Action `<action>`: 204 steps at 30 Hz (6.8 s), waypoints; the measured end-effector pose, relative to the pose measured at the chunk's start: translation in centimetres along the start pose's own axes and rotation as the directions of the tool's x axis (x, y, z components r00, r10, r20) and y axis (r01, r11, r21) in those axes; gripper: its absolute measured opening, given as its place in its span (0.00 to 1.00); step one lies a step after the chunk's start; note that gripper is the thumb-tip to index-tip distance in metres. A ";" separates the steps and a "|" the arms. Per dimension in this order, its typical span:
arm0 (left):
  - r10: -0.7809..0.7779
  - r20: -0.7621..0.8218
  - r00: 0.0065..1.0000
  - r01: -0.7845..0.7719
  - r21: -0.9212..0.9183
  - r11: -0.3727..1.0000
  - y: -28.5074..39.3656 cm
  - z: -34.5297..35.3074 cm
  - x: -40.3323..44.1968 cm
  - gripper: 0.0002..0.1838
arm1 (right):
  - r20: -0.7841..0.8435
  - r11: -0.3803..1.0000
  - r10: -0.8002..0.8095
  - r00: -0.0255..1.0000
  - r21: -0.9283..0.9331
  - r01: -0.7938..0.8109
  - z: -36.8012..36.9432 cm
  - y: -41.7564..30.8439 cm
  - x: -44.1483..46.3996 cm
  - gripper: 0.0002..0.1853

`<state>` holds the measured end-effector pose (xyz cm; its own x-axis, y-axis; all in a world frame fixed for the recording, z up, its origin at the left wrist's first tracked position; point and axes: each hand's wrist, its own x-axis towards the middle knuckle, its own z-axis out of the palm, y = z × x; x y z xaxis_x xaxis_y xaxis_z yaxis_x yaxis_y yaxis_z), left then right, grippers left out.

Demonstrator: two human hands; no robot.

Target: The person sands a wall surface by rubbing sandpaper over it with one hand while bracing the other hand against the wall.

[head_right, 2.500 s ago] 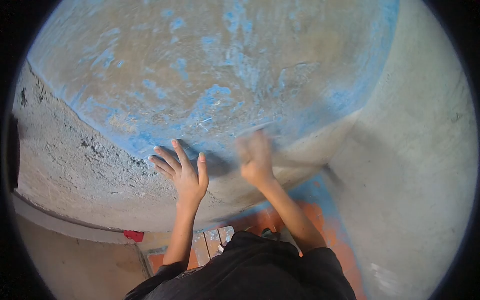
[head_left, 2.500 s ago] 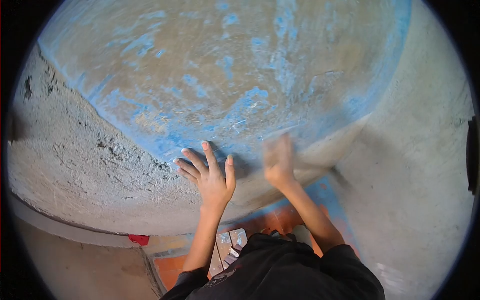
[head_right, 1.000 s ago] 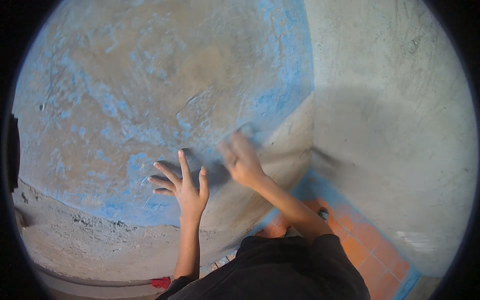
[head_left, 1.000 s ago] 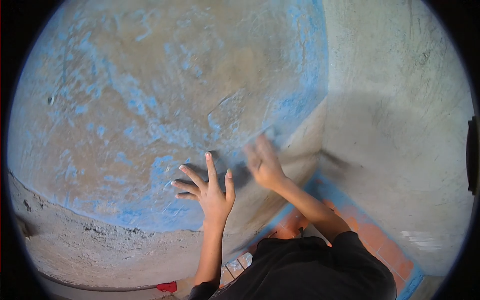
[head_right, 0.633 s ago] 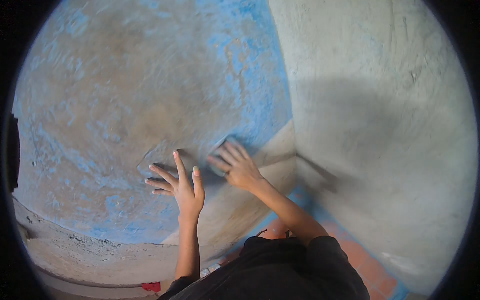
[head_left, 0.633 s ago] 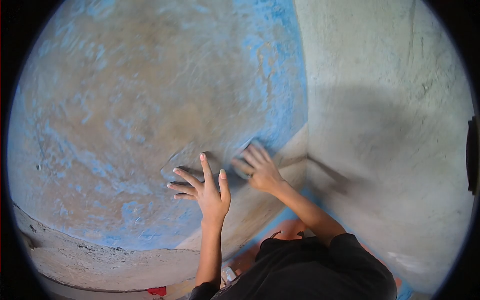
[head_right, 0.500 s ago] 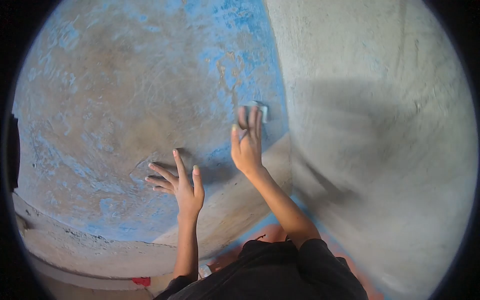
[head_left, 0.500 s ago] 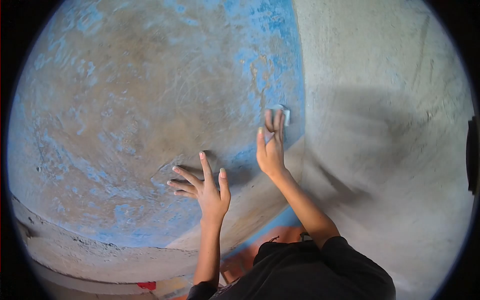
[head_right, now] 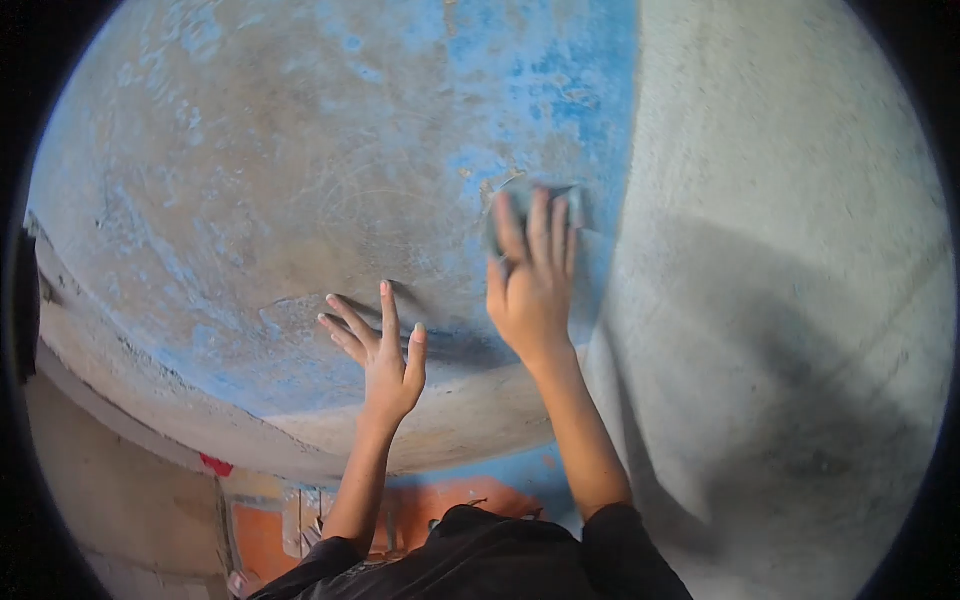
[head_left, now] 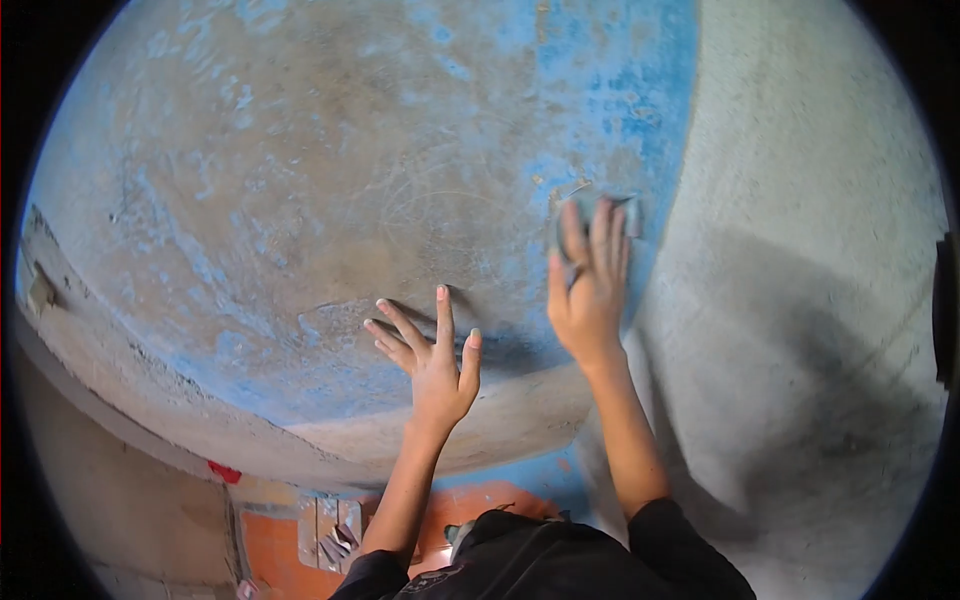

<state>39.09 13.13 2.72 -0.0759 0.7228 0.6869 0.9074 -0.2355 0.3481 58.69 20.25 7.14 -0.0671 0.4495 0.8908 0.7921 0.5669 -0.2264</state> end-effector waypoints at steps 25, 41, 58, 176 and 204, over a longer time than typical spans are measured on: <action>-0.073 -0.016 0.997 0.071 -0.084 0.994 1.5 0.9 -2.0 0.32 | -0.230 0.984 0.089 0.969 0.169 -0.051 1.8 1.2 2.6 0.36; -0.148 -0.046 0.988 0.147 -0.010 0.989 -4.1 -1.8 -3.9 0.31 | 0.169 0.998 0.005 0.986 0.062 -0.016 5.6 -2.2 -8.8 0.33; -0.146 -0.130 0.981 0.152 0.034 0.988 -21.6 -14.8 -4.8 0.30 | 0.501 0.926 -0.346 0.793 0.049 0.373 11.9 -21.1 -6.4 0.30; 0.037 0.094 0.995 -0.057 0.217 0.974 -20.0 -11.5 -6.6 0.34 | -0.136 0.826 0.525 0.840 0.318 -0.465 16.9 -15.6 -15.9 0.29; 0.082 0.120 0.989 -0.102 0.170 0.980 -37.1 -19.1 -9.9 0.35 | -0.351 0.766 0.638 0.686 0.385 -0.515 26.3 -32.8 -15.2 0.31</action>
<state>-1.67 2.31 -4.82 0.0492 0.7737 0.6316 0.9674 -0.1943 0.1626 17.81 13.00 -9.38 0.6720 0.4275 0.6047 0.4072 0.4688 -0.7839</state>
